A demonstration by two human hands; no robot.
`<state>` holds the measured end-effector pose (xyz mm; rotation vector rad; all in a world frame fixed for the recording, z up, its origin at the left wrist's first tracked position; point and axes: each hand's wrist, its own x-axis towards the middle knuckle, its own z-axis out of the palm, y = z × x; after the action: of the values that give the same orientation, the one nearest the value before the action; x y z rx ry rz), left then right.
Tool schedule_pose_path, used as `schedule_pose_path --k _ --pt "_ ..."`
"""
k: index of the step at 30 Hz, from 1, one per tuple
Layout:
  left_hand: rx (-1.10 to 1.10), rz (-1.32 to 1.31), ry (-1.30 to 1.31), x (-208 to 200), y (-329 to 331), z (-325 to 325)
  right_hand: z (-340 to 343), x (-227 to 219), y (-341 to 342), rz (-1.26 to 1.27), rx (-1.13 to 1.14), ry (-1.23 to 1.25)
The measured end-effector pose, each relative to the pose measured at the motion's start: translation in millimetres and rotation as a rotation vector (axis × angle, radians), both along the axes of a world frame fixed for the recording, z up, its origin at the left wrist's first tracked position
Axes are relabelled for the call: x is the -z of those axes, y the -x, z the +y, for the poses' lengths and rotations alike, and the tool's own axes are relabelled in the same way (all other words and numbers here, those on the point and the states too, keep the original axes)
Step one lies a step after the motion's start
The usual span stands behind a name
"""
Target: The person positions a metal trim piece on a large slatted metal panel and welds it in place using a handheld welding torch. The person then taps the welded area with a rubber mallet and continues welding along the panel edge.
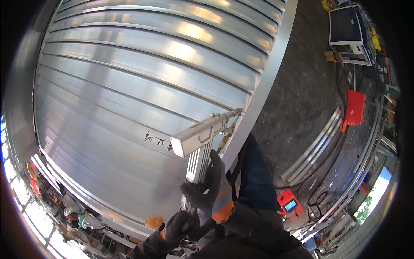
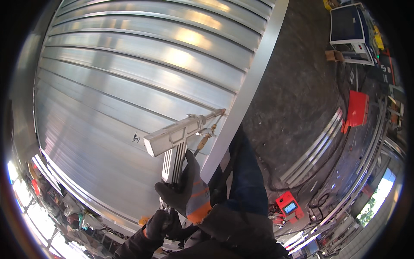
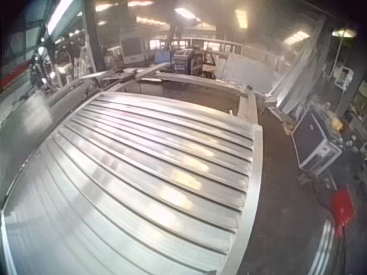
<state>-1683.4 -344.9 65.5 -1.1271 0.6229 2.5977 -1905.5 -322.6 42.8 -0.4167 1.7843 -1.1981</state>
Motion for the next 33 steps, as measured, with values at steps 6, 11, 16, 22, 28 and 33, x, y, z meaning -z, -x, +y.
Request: schedule_pose_path --k 6,11,16,22,28,33 --pt "0.004 -0.045 -0.019 12 10 4 -4 8 16 -0.096 0.015 -0.038" --pt "-0.034 -0.123 -0.31 13 37 -8 -2 17 26 0.028 0.021 -0.033" --pt "0.041 -0.194 -0.183 4 52 -14 3 22 29 -0.088 0.072 0.035" --pt "0.138 -0.201 -0.001 -11 64 -16 4 19 31 -0.024 0.048 0.065" --pt "0.009 -0.229 -0.14 -18 70 -15 8 18 33 -0.029 0.049 0.056" --pt "0.068 -0.238 -0.071 -23 76 -17 9 18 33 0.015 0.05 0.065"
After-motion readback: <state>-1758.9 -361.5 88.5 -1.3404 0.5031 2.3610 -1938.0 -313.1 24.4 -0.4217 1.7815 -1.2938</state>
